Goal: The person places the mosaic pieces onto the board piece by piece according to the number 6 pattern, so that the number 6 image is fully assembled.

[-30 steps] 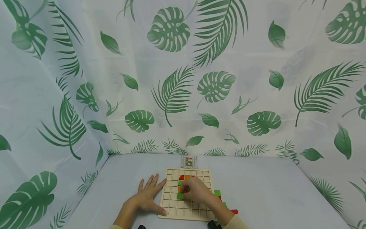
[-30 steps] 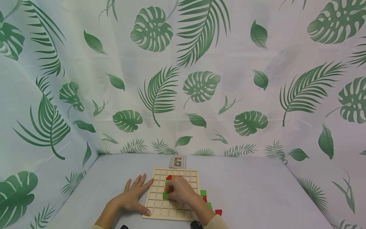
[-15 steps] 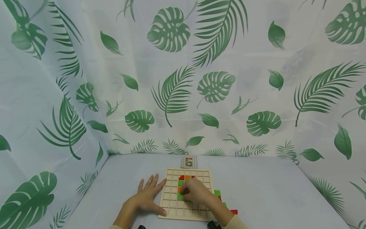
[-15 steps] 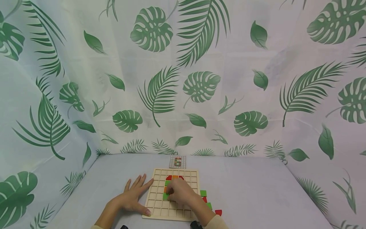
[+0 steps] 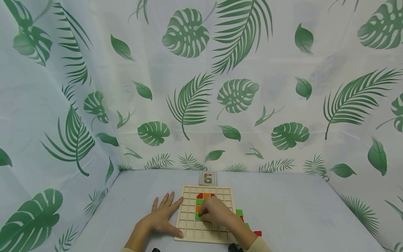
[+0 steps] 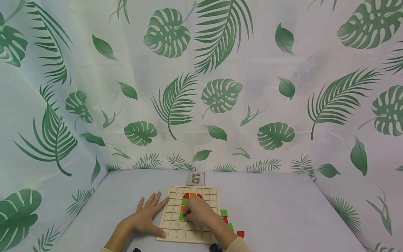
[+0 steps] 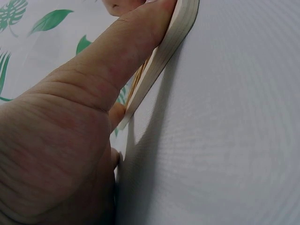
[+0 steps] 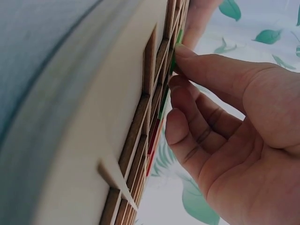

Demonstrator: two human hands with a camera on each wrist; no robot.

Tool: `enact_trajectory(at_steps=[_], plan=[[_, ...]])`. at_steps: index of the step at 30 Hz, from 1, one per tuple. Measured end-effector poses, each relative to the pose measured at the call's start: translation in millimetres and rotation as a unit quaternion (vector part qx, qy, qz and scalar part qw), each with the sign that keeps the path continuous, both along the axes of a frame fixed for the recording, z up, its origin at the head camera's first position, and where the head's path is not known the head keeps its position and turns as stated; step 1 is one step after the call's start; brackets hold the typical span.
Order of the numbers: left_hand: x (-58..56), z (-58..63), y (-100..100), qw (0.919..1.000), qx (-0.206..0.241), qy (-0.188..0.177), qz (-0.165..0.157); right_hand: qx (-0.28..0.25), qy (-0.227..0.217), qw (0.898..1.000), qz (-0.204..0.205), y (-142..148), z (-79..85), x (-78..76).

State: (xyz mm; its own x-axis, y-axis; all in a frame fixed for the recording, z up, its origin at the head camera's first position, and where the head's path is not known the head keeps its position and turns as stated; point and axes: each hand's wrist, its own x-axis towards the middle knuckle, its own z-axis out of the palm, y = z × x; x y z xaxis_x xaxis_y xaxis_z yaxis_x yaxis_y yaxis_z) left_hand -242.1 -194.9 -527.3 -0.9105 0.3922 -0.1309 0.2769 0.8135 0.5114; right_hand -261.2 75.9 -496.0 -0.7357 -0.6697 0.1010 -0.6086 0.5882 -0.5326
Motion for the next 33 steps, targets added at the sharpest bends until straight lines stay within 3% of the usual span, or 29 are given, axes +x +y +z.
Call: enact_trajectory(at_steps=[12, 25, 33], plan=[[0.1, -1.4, -0.6, 1.0000, 0.006, 0.006, 0.000, -0.030, 0.000, 0.999, -0.016, 5.4, 2.8, 0.0], [-2.0, -3.9, -0.5, 0.9999, -0.008, 0.008, 0.005, -0.045, 0.009, 0.997, -0.054, 36.7, 16.7, -10.5], [-3.6, -6.7, -0.9, 1.0000, -0.003, 0.005, 0.004, -0.047, -0.016, 0.996, -0.072, 49.8, 20.6, -14.4]])
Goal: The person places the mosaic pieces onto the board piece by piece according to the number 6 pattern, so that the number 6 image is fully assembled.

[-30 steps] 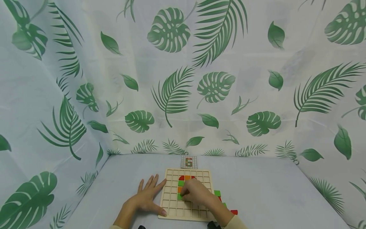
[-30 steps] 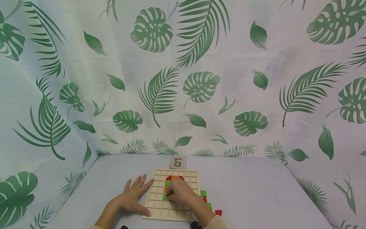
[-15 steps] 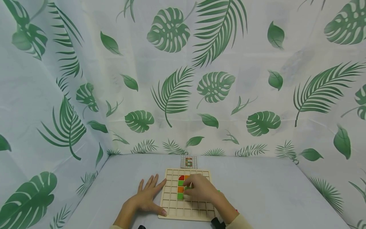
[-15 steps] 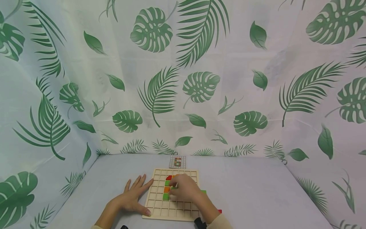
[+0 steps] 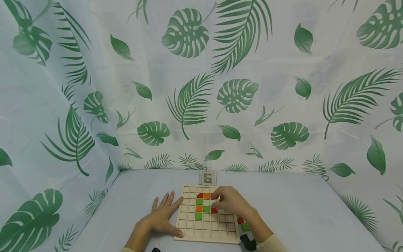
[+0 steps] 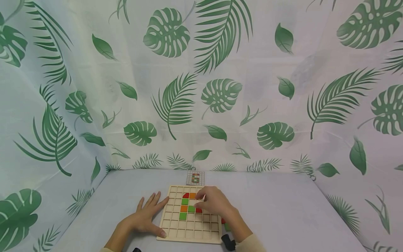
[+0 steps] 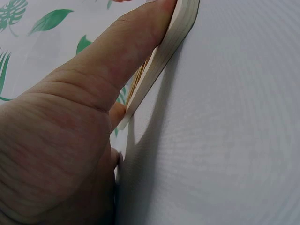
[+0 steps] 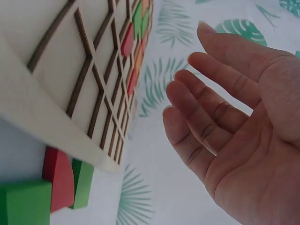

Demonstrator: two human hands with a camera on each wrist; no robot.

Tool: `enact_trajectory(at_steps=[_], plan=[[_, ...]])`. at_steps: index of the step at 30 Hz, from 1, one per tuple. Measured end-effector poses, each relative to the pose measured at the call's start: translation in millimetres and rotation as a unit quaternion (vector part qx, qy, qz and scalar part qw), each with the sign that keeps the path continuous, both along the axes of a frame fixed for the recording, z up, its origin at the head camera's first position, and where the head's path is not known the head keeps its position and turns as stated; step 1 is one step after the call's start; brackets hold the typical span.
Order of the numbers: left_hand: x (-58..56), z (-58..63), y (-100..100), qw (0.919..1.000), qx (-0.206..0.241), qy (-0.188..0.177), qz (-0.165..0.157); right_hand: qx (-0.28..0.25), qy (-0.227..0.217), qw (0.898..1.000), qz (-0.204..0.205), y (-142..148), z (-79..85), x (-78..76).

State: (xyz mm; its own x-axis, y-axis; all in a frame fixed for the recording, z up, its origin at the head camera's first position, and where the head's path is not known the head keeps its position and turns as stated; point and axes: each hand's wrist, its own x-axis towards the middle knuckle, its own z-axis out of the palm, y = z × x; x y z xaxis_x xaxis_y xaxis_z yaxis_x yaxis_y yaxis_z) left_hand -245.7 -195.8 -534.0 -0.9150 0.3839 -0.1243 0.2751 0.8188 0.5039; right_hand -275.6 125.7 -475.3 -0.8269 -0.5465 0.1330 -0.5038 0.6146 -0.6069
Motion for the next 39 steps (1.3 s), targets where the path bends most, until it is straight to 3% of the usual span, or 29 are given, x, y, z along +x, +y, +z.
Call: enact_trajectory(at_steps=[12, 39], plan=[[1.1, 2.2, 0.6, 1.0000, -0.001, -0.002, 0.004, 0.007, 0.003, 1.000, -0.009, 20.3, 6.7, -3.5], [1.5, 2.6, 1.0, 1.0000, -0.001, -0.001, 0.002, 0.031, -0.062, 0.995, -0.074, 60.3, 8.3, -9.5]])
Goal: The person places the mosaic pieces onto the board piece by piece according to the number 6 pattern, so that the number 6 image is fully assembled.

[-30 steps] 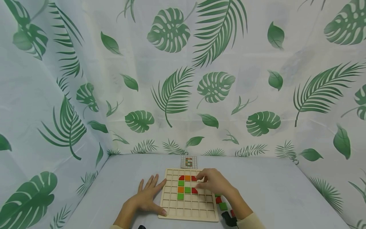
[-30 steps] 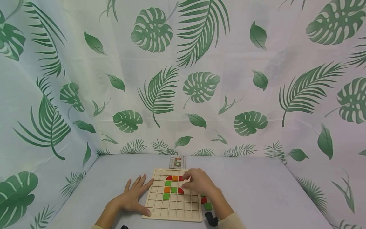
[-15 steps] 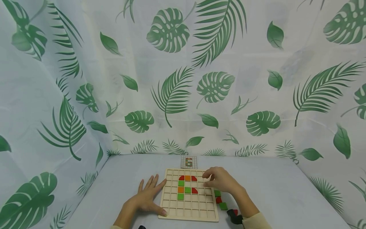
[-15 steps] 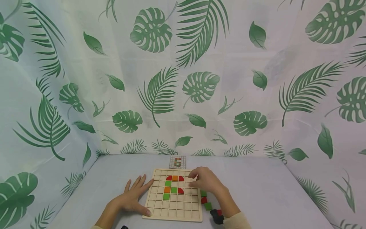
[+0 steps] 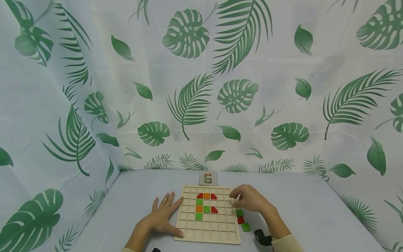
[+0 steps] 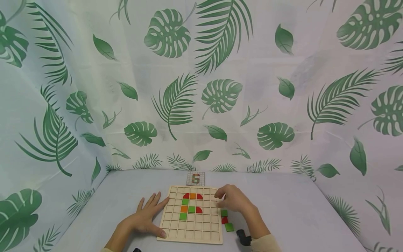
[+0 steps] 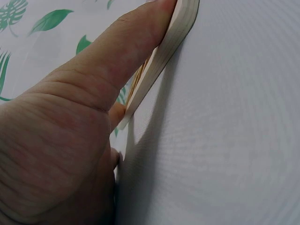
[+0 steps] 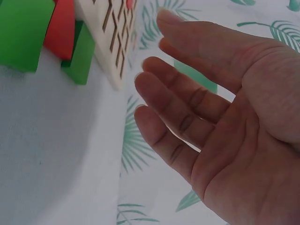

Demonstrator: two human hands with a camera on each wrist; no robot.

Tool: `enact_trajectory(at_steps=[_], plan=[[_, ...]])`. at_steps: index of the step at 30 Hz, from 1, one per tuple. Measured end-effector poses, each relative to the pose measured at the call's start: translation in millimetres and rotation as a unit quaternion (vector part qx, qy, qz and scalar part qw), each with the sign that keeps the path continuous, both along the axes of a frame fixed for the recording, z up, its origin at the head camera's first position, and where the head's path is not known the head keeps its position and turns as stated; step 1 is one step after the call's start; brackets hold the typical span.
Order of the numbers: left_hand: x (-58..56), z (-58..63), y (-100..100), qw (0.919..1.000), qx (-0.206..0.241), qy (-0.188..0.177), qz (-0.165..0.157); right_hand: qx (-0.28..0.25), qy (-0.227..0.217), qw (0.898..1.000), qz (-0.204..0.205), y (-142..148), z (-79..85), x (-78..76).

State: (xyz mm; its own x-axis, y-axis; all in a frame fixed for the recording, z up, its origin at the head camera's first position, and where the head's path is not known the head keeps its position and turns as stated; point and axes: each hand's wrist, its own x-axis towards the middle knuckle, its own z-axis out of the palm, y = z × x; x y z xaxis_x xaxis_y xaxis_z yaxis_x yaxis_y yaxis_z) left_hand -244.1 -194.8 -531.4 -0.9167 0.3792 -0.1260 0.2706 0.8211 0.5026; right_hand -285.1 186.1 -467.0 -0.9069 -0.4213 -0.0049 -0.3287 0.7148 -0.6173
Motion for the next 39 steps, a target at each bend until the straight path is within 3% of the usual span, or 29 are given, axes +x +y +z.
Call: enact_trajectory(at_steps=[23, 39], plan=[[-0.3, 1.5, 0.1, 1.0000, -0.003, -0.003, 0.002, 0.040, -0.041, 0.998, 0.013, 11.2, -10.0, -1.5], [-0.1, 1.3, 0.8, 1.0000, -0.003, -0.004, 0.002, 0.061, -0.019, 0.998, 0.023, 7.3, -18.2, -0.6]])
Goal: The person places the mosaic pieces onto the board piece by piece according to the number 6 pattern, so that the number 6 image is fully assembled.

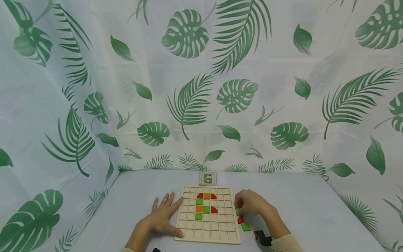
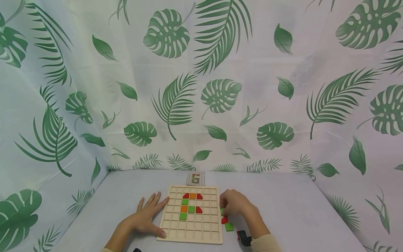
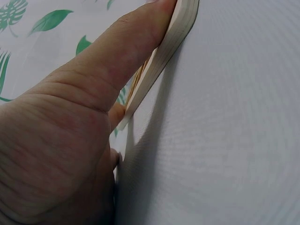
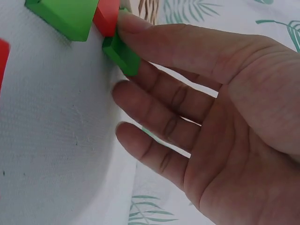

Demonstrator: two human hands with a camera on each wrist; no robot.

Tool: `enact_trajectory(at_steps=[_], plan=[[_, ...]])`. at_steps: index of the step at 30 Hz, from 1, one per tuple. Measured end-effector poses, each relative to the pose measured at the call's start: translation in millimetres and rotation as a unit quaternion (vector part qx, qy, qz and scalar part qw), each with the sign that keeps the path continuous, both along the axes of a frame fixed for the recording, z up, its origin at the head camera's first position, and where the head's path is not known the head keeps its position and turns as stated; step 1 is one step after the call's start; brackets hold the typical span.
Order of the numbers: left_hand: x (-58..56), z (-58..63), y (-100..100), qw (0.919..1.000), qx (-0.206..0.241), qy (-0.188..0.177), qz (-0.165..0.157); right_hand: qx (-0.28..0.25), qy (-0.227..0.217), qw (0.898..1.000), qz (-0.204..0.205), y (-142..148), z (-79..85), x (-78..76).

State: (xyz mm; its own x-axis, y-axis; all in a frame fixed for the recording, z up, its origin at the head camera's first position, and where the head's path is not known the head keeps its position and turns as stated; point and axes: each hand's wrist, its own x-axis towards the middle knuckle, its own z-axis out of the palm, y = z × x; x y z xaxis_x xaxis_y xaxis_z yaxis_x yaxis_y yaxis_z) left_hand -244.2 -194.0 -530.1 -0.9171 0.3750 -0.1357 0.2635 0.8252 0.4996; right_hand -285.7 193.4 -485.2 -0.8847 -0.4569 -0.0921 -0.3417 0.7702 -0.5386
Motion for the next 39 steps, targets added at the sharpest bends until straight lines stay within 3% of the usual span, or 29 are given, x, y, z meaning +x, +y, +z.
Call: enact_trajectory(at_steps=[11, 18, 26, 39], plan=[[0.4, 0.1, -0.2, 1.0000, 0.000, 0.000, -0.001, -0.022, 0.006, 1.000, 0.014, 2.2, 2.0, -1.3], [-0.1, -0.7, -0.6, 1.0000, 0.001, 0.000, -0.001, -0.040, 0.038, 0.998, -0.014, 2.7, 5.2, -3.3], [-0.1, -3.3, -0.8, 1.0000, 0.000, 0.002, -0.001, -0.067, 0.043, 0.996, -0.035, -0.9, 9.6, -1.9], [-1.1, -3.7, -1.0, 1.0000, 0.001, 0.005, -0.002, -0.105, 0.044, 0.993, 0.022, -15.9, 15.4, 1.6]])
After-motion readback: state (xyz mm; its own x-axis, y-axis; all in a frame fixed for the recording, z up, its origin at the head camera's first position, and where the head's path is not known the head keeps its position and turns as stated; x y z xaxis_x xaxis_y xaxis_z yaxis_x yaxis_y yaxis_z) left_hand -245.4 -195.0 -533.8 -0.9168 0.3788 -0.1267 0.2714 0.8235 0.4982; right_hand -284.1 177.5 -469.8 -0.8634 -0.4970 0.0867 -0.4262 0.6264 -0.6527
